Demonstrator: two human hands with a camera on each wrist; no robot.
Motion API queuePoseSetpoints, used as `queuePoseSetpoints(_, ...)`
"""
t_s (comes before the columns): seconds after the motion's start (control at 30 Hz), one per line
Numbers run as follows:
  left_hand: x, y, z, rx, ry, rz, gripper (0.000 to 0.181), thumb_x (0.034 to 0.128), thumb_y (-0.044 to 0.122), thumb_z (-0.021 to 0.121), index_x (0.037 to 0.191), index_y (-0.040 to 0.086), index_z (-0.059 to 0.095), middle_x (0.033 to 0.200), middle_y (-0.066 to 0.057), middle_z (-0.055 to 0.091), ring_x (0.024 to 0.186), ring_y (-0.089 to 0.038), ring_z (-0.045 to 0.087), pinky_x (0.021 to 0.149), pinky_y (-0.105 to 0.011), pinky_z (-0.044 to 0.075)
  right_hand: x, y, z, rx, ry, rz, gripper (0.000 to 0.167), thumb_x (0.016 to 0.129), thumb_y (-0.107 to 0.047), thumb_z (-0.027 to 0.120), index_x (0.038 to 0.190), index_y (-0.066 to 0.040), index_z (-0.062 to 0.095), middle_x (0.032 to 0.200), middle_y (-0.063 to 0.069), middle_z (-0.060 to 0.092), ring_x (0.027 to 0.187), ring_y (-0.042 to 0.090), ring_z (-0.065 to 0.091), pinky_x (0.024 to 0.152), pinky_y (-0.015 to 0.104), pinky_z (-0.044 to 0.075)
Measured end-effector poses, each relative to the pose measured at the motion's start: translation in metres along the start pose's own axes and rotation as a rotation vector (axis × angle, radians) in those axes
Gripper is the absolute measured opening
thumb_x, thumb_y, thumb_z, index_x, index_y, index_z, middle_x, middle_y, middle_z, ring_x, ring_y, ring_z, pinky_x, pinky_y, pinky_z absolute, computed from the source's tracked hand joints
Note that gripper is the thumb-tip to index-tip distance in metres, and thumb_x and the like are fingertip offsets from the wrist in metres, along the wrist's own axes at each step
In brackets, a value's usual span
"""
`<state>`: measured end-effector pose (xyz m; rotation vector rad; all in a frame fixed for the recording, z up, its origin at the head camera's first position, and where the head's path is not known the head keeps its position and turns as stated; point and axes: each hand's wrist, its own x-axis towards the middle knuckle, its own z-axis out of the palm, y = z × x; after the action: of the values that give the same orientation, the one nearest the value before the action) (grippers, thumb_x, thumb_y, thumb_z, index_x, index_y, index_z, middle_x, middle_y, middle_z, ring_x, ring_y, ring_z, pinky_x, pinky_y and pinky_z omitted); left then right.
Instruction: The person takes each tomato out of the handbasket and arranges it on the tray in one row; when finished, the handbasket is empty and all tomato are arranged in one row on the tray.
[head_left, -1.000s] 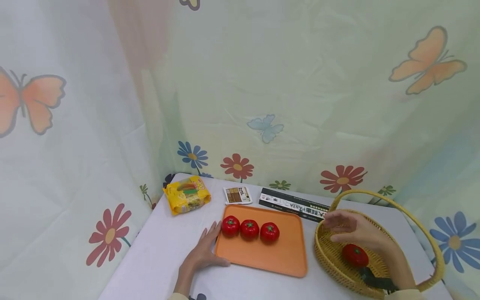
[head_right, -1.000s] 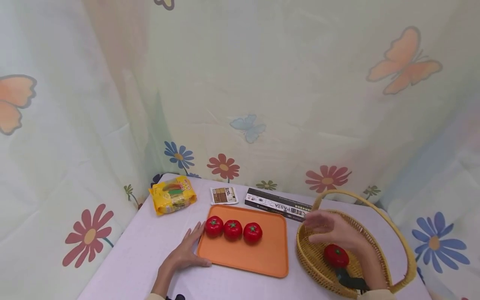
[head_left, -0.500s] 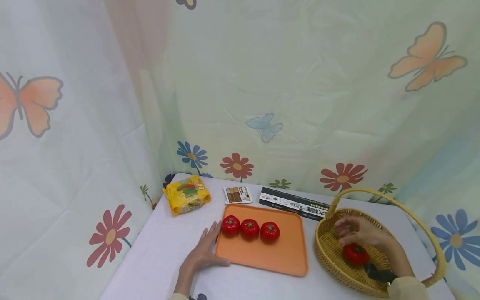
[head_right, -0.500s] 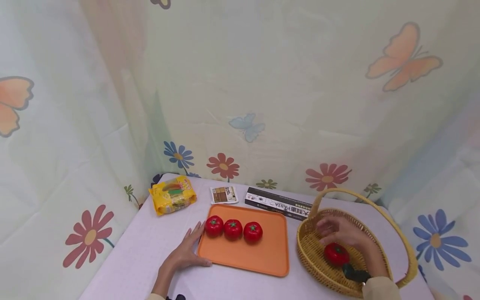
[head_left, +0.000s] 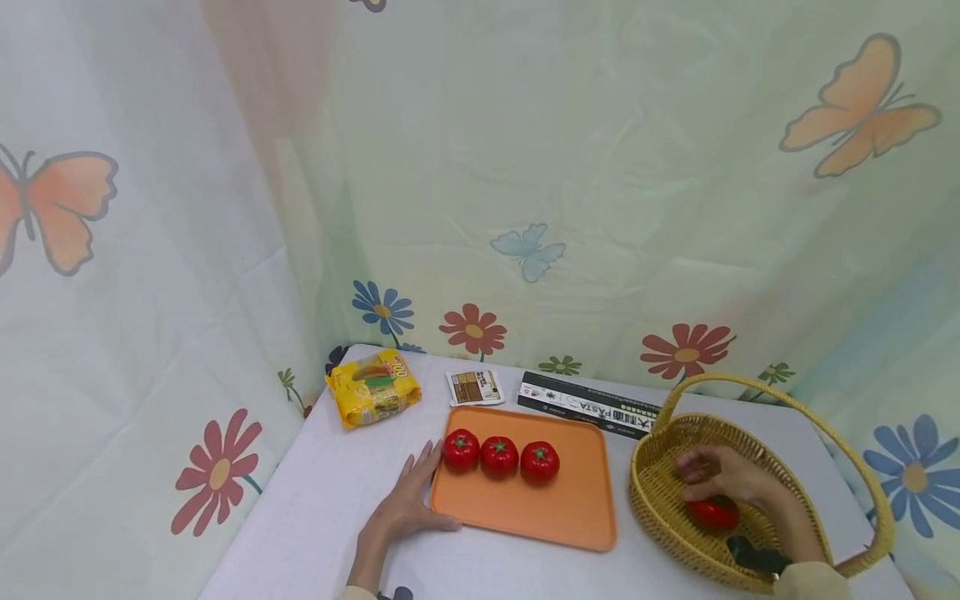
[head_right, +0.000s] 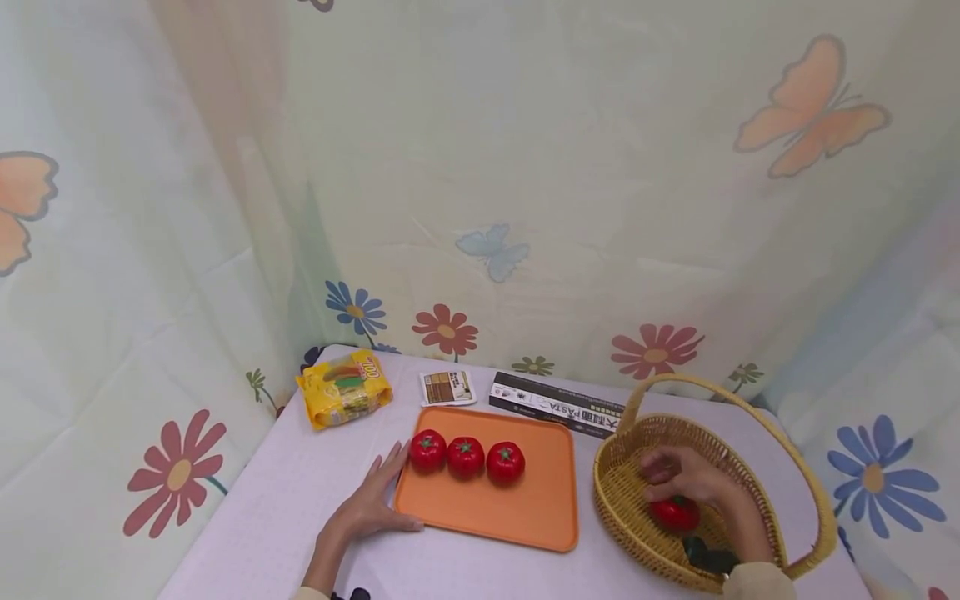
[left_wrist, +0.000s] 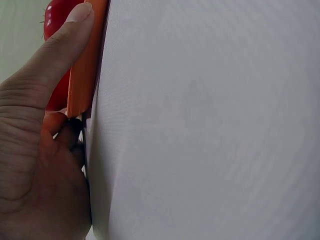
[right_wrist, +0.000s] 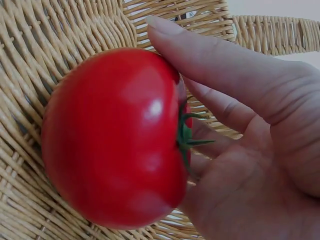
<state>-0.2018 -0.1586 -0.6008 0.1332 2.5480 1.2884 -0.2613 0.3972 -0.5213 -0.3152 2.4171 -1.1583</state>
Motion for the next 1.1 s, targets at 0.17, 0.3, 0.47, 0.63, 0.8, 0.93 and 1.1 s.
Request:
queuePoseSetpoints(0.17,0.001,-0.002,0.000,-0.003,0.000,-0.003,0.132,0.0692,0.049,0.101,0.174,0.032,0.023,0.181,-0.010,0.016,0.165,-0.050,0.001,0.127,-0.077,0.015,-0.004,-0.006,0.003,-0.055,0.020,0.010,0.042,0.090,-0.006,0.088,0.120,0.013,0.064,0.114,0.020,0.071,0.105,0.035,0.068,0.087,0.043,0.064)
queuePoseSetpoints(0.3,0.002,-0.004,-0.001,0.000,0.000,-0.012,0.133,0.0685,0.050,0.101,0.174,0.032,0.023,0.181,-0.010,0.015,0.165,-0.049,0.001,0.127,-0.077,0.014,-0.007,-0.013,0.005,-0.068,0.017,0.011,0.043,0.089,-0.006,0.088,0.119,0.013,0.064,0.114,0.020,0.072,0.105,0.034,0.067,0.088,0.045,0.062)
queuePoseSetpoints(0.47,0.002,-0.006,-0.002,0.001,-0.002,-0.004,0.133,0.0685,0.049,0.101,0.174,0.031,0.023,0.181,-0.010,0.016,0.165,-0.050,0.001,0.127,-0.077,0.014,-0.009,-0.014,0.006,-0.122,0.020,0.050,0.045,0.089,-0.011,0.089,0.121,0.011,0.067,0.117,0.021,0.073,0.109,0.036,0.066,0.092,0.052,0.062)
queuePoseSetpoints(0.63,0.002,-0.005,-0.002,-0.002,-0.004,0.001,0.133,0.0682,0.048,0.102,0.174,0.029,0.023,0.181,-0.010,0.017,0.165,-0.050,0.001,0.127,-0.077,0.014,-0.011,-0.011,0.008,-0.169,0.034,0.114,0.048,0.088,-0.019,0.092,0.123,0.008,0.072,0.117,0.017,0.071,0.107,0.032,0.061,0.091,0.049,0.062)
queuePoseSetpoints(0.8,0.002,-0.005,-0.001,-0.003,-0.009,-0.001,0.133,0.0685,0.048,0.102,0.174,0.029,0.023,0.181,-0.011,0.016,0.164,-0.051,0.001,0.126,-0.078,0.014,-0.014,-0.010,0.009,-0.148,0.027,0.147,0.049,0.087,-0.017,0.093,0.123,0.008,0.071,0.118,0.018,0.068,0.107,0.032,0.061,0.090,0.046,0.062)
queuePoseSetpoints(0.93,0.002,-0.005,-0.001,0.001,-0.011,-0.004,0.133,0.0686,0.047,0.102,0.174,0.029,0.023,0.181,-0.011,0.017,0.164,-0.051,0.002,0.125,-0.079,0.015,-0.017,-0.011,0.010,-0.138,0.027,0.161,0.050,0.085,-0.014,0.093,0.124,0.009,0.071,0.121,0.020,0.067,0.108,0.033,0.062,0.092,0.051,0.063)
queuePoseSetpoints(1.1,0.002,-0.005,0.001,-0.004,-0.016,-0.005,0.132,0.0687,0.047,0.101,0.174,0.030,0.023,0.181,-0.011,0.017,0.164,-0.051,0.001,0.126,-0.079,0.014,-0.020,-0.012,0.011,-0.143,0.045,0.174,0.050,0.086,-0.014,0.093,0.124,0.010,0.071,0.120,0.020,0.068,0.108,0.033,0.061,0.091,0.050,0.063)
